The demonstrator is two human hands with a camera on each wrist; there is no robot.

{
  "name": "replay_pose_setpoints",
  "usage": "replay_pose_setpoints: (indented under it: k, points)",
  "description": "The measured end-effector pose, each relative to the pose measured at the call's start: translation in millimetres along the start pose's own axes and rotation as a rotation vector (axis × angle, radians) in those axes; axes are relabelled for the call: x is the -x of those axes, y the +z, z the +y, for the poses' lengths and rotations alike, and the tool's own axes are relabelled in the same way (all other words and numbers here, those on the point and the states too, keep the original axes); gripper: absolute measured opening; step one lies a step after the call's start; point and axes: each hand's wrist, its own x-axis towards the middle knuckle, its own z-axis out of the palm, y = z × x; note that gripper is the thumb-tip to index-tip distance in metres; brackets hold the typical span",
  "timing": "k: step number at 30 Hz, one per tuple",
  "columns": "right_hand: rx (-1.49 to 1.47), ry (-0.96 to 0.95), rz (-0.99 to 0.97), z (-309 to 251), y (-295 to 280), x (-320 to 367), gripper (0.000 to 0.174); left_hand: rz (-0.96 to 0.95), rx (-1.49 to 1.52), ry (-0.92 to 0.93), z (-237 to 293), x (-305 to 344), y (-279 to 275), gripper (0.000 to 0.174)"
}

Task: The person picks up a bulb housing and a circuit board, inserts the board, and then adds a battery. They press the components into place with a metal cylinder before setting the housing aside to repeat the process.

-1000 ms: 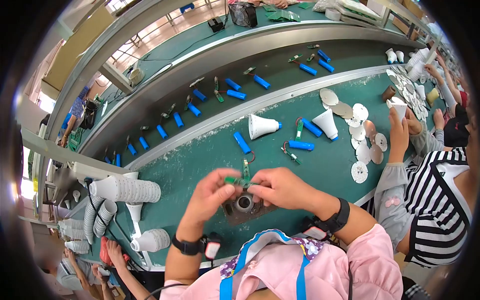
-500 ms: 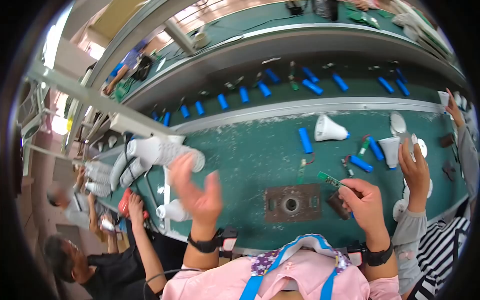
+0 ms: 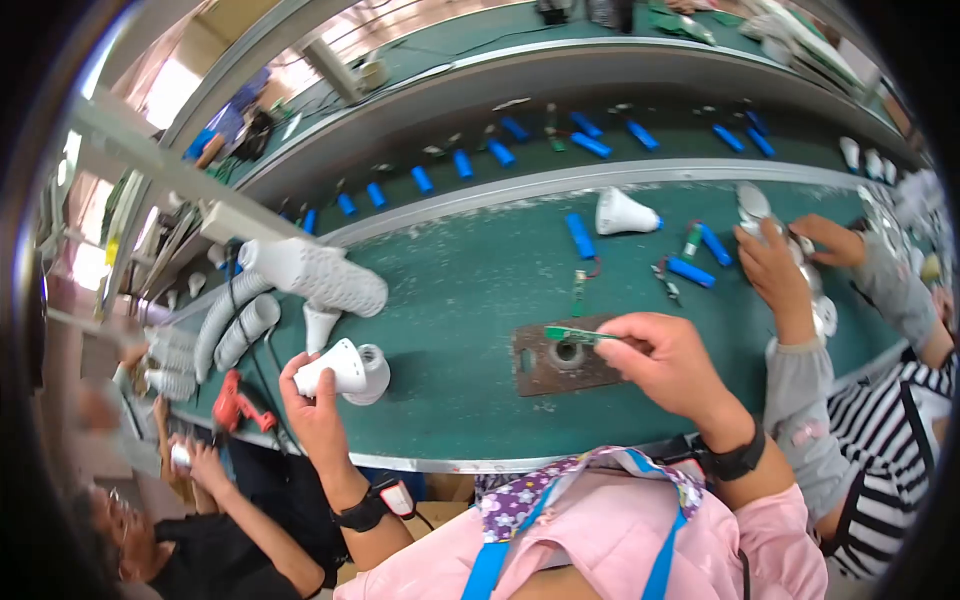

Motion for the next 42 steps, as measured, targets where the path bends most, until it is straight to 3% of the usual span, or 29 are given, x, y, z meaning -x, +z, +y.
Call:
replay_pose_setpoints:
  k: [3,5,10,12,14,18,23,28,30,31,33,34,37,39,42]
  points:
    - [-0.036,0.008,-0.044,2.1,3.2,6.7,0.014,-0.121,0.19,-0.122,-19.8,-4.3,11.2,0.032]
    - [-0.016,-0.064,-0.086,6.3,3.3,9.2,0.013,-0.132,0.437,-0.323,-33.6,-3.9,17.7,0.031]
    - [-0.003,-0.043,-0.105,11.2,6.2,10.8,0.013,-0.16,0.374,-0.29,-13.8,10.3,40.3,0.031]
    - [-0.055,-0.032,-0.134,13.4,11.8,10.4,0.014,-0.167,0.232,-0.206,-4.5,17.6,51.4,0.029]
    - [-0.057,0.007,-0.151,11.4,12.3,9.4,0.015,-0.11,0.273,-0.15,3.9,28.4,63.9,0.027]
    - [-0.104,0.072,-0.178,1.5,15.2,9.0,0.017,-0.546,0.572,-0.319,23.3,52.6,79.9,0.028]
    - [-0.169,0.119,-0.294,-2.0,20.1,9.3,0.018,-0.857,0.636,-0.334,22.9,65.8,94.0,0.044]
    - [-0.195,0.162,-0.375,5.0,25.4,7.5,0.017,-0.926,0.517,-0.272,26.7,76.8,103.9,0.047]
    - [-0.144,0.14,-0.383,8.2,24.5,9.0,0.018,-0.841,0.623,-0.093,15.7,78.8,109.6,0.044]
    - [-0.145,0.142,-0.384,10.8,24.7,9.4,0.018,-0.841,0.623,-0.094,13.3,78.3,109.3,0.044]
    - [0.124,-0.259,-0.283,15.9,26.0,10.9,0.018,-0.832,0.73,-0.247,10.1,77.8,107.5,0.043]
    - [0.123,-0.256,-0.285,15.6,27.9,12.0,0.018,-0.831,0.731,-0.25,11.6,78.2,108.1,0.043]
    - [-0.044,-0.089,-0.281,13.1,31.0,12.5,0.018,-0.84,0.591,-0.26,15.7,78.7,110.0,0.043]
    - [-0.268,0.23,-0.343,14.7,27.0,10.7,0.019,-0.85,0.559,-0.163,12.2,80.1,110.9,0.042]
    - [-0.34,0.266,-0.385,21.8,25.0,9.9,0.019,-0.83,0.568,-0.136,10.6,80.5,111.7,0.04]
